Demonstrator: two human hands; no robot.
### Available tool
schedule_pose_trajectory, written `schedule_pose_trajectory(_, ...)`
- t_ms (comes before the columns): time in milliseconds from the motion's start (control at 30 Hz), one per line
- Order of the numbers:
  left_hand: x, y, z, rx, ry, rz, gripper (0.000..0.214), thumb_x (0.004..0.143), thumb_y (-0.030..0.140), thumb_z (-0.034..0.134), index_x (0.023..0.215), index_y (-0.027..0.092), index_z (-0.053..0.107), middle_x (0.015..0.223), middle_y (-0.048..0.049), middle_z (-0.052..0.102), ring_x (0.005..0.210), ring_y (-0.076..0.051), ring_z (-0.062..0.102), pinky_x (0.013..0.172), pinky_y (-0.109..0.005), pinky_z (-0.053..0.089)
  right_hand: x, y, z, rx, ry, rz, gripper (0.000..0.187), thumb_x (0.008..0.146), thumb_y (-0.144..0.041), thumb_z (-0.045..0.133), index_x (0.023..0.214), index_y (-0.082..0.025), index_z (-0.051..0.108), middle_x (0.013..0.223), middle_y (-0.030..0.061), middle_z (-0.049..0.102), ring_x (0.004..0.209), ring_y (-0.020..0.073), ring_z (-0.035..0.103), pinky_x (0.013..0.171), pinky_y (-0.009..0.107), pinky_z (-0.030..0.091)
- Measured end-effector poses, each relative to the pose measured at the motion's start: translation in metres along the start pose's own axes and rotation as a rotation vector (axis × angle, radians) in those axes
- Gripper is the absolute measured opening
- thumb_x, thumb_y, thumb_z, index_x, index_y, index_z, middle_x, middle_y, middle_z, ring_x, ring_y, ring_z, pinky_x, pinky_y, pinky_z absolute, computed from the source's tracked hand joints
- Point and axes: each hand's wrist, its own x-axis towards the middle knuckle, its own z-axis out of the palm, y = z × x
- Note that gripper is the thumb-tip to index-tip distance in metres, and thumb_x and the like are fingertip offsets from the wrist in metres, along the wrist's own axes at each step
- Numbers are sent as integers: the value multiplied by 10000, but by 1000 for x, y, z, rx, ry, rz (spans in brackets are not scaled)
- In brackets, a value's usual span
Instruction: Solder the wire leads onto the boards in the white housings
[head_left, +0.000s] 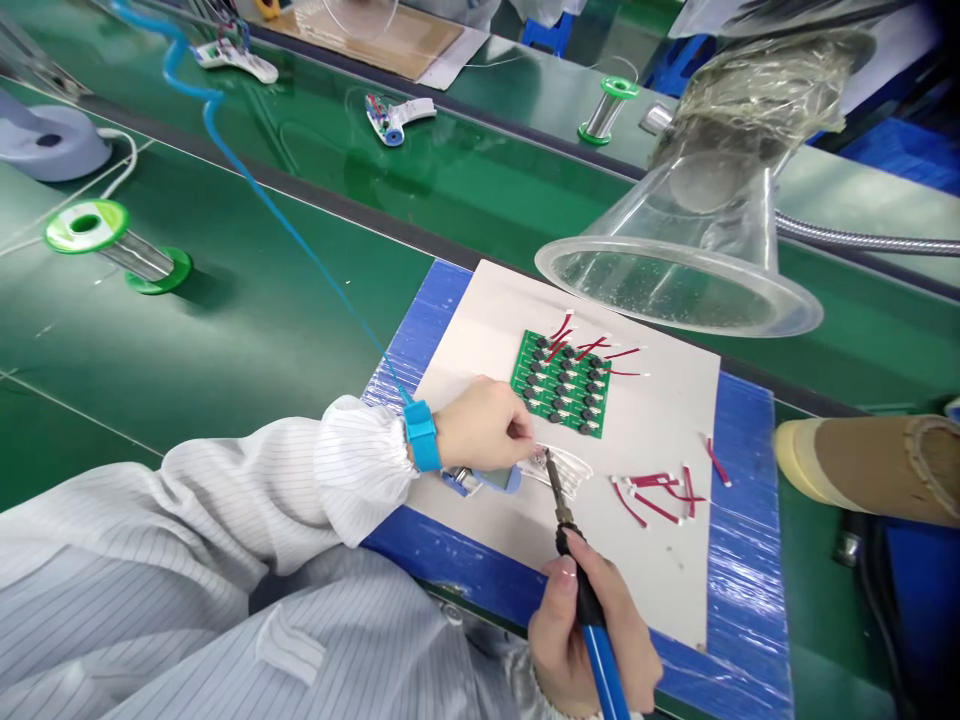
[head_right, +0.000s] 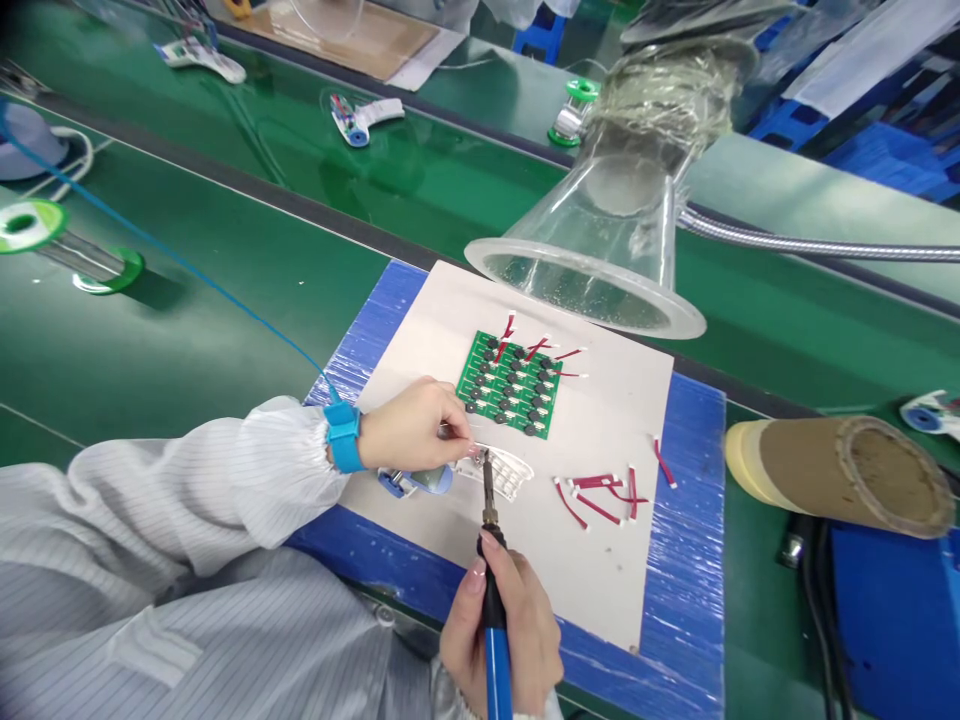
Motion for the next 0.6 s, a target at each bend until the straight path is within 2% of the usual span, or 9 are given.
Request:
schedule_pose_trajectory(167, 1, 1, 0, 33, -26, -55, 140, 745, 190, 713, 615, 154, 749, 629, -15, 734, 639, -135, 611, 694, -250, 435, 2, -1, 2, 32, -4, -34, 162, 856, -143, 620, 1001, -155, 690, 772, 45, 691, 652, 152, 653, 639, 271, 548)
schedule_pose_trajectory(300, 2, 0, 1, 14, -22, -48, 161, 749, 183, 706, 594, 153, 741, 610, -11, 728, 604, -127, 601, 695, -254, 436, -1, 0, 2, 51, 16, 8, 166, 853, -150, 623, 1001, -170, 693, 767, 39, 685, 658, 153, 656, 644, 273, 538)
schedule_pose_trajectory(500, 1, 0, 3, 17, 0, -57, 148, 733, 193, 710, 590, 168, 741, 597, -5, 719, 611, -136, 601, 705, -261, 443, -5, 4, 4, 19, 71, 46, 178, 883, -256, 610, 1009, -160, 690, 796, 71, 686, 637, 175, 657, 576, 296, 536)
schedule_pose_trajectory(600, 0, 0, 2, 29, 1, -57, 153, 730, 189, 705, 582, 167, 735, 587, -2, 713, 605, -134, 595, 705, -260, 440, -3, 1, 6, 56, 110, 59, 173, 872, -223, 620, 1015, -157, 691, 782, 67, 688, 633, 178, 654, 573, 306, 539)
